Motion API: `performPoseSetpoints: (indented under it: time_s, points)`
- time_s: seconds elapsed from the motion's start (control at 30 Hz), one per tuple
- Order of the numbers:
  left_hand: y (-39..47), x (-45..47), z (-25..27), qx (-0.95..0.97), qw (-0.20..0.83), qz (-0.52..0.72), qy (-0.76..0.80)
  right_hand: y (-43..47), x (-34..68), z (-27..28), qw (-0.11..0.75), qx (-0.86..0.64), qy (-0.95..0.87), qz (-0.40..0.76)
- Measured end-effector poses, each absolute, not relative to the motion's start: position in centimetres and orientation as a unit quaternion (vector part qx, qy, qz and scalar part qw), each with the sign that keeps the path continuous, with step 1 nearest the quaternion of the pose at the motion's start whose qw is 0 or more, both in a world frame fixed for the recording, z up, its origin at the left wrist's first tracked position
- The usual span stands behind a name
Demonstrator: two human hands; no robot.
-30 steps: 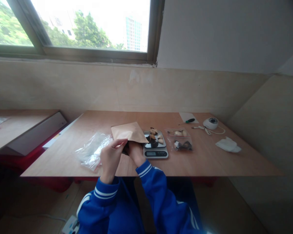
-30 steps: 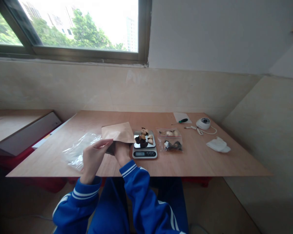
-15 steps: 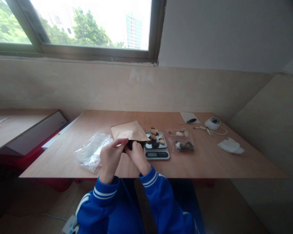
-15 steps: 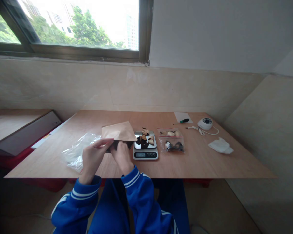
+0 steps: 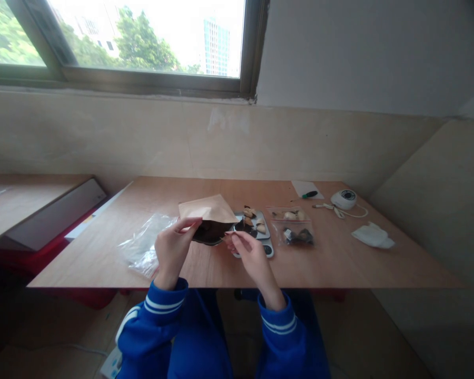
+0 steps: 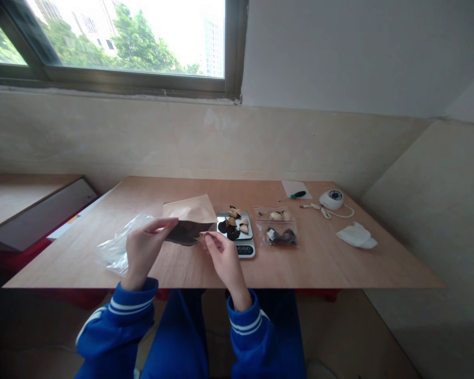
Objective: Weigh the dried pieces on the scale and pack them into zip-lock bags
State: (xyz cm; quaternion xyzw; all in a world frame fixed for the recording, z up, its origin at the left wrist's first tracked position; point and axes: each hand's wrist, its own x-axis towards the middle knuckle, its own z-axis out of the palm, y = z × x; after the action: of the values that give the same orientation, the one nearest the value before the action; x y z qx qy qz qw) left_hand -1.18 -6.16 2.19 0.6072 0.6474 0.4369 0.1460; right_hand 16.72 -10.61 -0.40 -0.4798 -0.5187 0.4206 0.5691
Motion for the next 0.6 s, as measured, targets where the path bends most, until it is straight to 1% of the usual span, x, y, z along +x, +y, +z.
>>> performPoseSetpoints:
  time_s: [0.07,0.17,0.3,0.37,0.47,0.53,0.6]
  points:
    - [-5.8,-1.6,1.7,0.604,0.139,0.427,0.658,-10.7,18.2,-0.4,0.578,-0.494,-0.501,0.413]
    - [-5.4,-2.6,0.0,0.612,0.136,0.395,0.671,-9.3,20.7,-0.3,0.589,-0.524,-0.518,0.332]
    - [-5.0,-3.6,-2.5,0.632,0.142,0.369,0.666,-4.7,23.0,0.0,0.551,-0.536,-0.602,0.215]
    - [-4.9,-3.8,-3.4,0.64,0.128,0.351,0.671,-2.1,23.3,-0.1,0.5,-0.537,-0.65,0.198]
    - [-4.7,-3.9,-4.0,0.651,0.115,0.326,0.676,0.8,22.9,-0.3,0.377,-0.559,-0.723,0.153]
    - [-4.6,-4.0,-4.4,0.656,0.122,0.323,0.671,1.8,22.7,-0.3,0.295,-0.576,-0.756,0.098]
    - [-4.5,-4.1,-4.9,0.663,0.139,0.323,0.661,2.3,22.8,-0.3,0.245,-0.582,-0.773,0.062]
